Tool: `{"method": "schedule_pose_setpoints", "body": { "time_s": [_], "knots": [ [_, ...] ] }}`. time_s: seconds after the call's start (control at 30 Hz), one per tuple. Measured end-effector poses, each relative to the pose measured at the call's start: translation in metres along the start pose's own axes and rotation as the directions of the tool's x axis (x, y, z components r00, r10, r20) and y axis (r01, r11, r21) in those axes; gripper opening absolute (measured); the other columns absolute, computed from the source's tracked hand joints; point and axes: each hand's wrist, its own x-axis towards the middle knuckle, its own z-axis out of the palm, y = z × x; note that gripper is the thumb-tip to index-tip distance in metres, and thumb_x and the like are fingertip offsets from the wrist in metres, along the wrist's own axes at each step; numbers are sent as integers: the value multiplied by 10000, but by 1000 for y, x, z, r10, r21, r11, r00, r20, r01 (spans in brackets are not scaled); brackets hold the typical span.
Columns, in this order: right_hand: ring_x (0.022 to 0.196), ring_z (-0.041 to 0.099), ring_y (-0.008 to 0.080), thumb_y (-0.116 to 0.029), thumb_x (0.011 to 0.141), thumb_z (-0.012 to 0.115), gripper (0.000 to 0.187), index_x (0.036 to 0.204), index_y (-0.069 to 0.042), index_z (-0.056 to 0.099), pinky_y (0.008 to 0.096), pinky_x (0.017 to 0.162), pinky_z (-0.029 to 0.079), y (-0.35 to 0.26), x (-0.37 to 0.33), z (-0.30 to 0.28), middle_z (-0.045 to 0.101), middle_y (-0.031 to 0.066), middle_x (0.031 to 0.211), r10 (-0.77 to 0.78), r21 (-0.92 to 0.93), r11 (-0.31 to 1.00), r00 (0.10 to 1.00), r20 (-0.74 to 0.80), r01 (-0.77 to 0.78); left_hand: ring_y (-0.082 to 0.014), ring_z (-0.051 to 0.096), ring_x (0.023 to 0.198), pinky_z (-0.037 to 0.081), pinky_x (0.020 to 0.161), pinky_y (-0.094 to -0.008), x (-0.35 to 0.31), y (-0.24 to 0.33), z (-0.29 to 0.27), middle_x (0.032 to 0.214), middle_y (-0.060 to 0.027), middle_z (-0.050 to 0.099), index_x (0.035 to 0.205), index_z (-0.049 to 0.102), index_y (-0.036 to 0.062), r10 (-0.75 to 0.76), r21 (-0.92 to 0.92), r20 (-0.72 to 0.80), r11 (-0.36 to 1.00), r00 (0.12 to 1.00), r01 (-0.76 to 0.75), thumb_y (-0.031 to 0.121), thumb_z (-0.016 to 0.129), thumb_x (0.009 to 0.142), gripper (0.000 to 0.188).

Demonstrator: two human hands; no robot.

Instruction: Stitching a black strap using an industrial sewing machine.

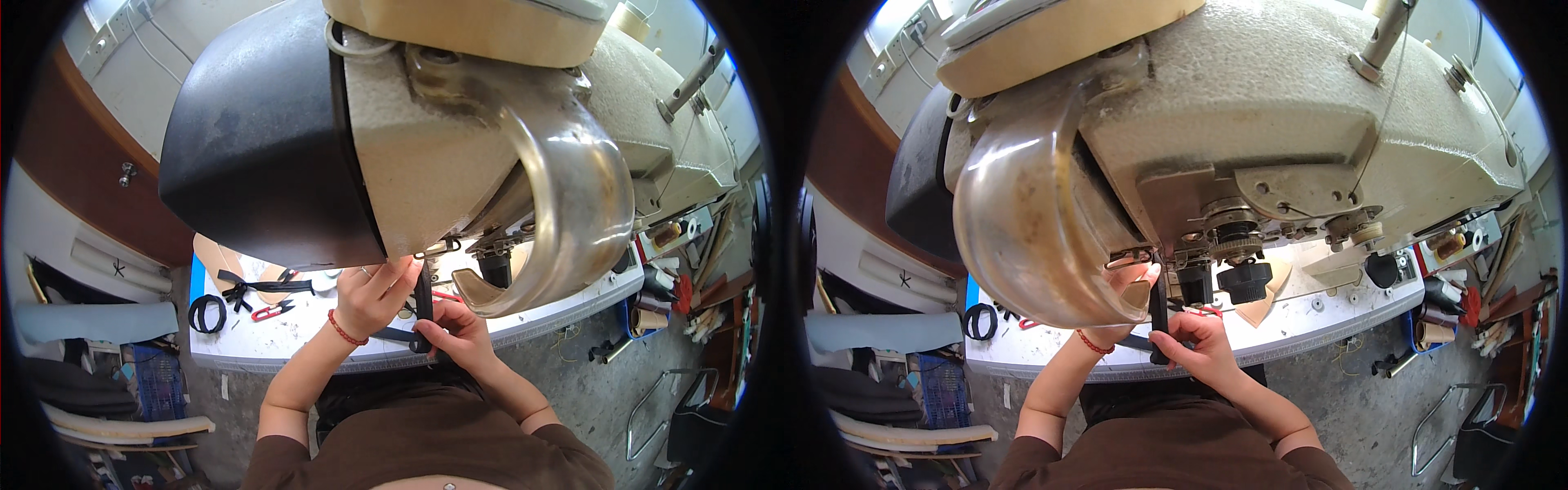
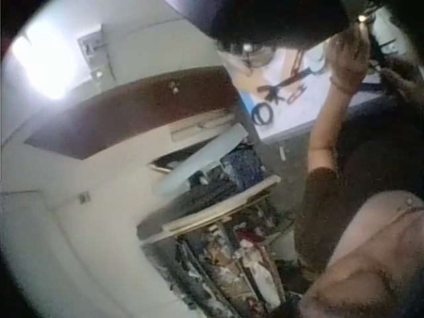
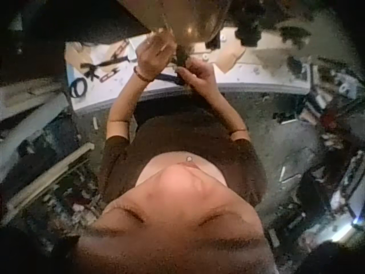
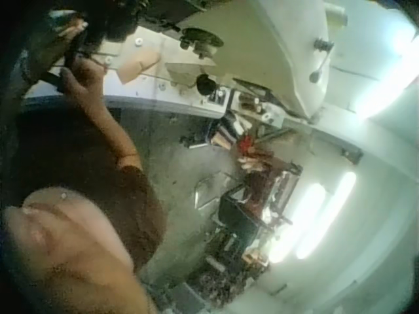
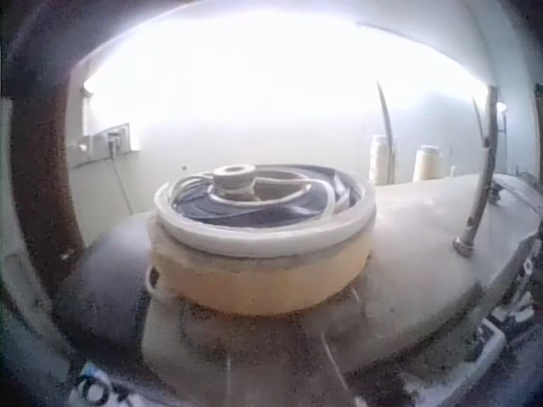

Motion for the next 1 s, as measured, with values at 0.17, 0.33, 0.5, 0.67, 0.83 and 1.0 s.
{"method": "schedule_pose_setpoints", "body": {
  "time_s": [0.17, 0.33, 0.5, 0.67, 0.83, 1.0],
  "knots": [
    [535, 555, 36, -86, 883, 647, 200, 731, -6, 544, 173, 449, 435, 0, -3, 1, 588, 1, 644, 17, 4, 1000, 1000, -8, -17, -169, 616, 709, 474, 569, -285, 0, 2, -1, 850, -46, 632, 751, 677, 14, 36, 33, -49, 999, 998, -35, 31, 731, 661, 107],
    [526, 549, 35, -78, 880, 646, 199, 726, -7, 541, 172, 449, 424, 2, -1, -1, 584, 0, 643, 15, 6, 1000, 1000, -11, -15, -160, 618, 712, 473, 587, -281, -1, 2, 1, 860, -43, 634, 764, 680, 16, -7, 17, -38, 1000, 999, 7, 47, 716, 671, 104],
    [513, 537, 32, -73, 877, 647, 215, 710, -12, 527, 173, 449, 414, -1, 0, -1, 567, -9, 634, 16, 12, 1000, 999, -34, -15, -149, 621, 709, 475, 595, -278, 5, 8, 0, 868, -34, 637, 765, 681, 20, -55, 6, -71, 998, 996, 55, 48, 721, 668, 108],
    [510, 530, 27, -71, 873, 651, 229, 700, -17, 511, 174, 443, 413, 1, 1, -1, 554, -17, 621, -3, -1, 1000, 1000, -29, 3, -143, 622, 700, 476, 596, -278, 0, 2, 1, 876, -30, 640, 764, 682, 23, 26, 78, -40, 997, 999, -22, 48, 724, 670, 106],
    [508, 532, 27, -74, 868, 658, 242, 692, -23, 500, 173, 449, 404, 2, 1, 0, 555, -16, 616, 14, -2, 1000, 999, -30, -15, -145, 616, 676, 466, 549, -270, -3, 0, 2, 849, -35, 638, 765, 681, 20, 20, 28, -36, 999, 999, -19, 36, 731, 672, 107],
    [505, 531, 26, -75, 866, 662, 249, 687, -29, 496, 173, 455, 390, 3, 0, -1, 555, -17, 613, -12, -10, 1000, 999, -41, 11, -149, 607, 651, 459, 529, -268, -1, 1, 3, 827, -37, 633, 767, 681, 16, 32, 23, -55, 999, 998, -31, 21, 733, 668, 112]
  ]
}}
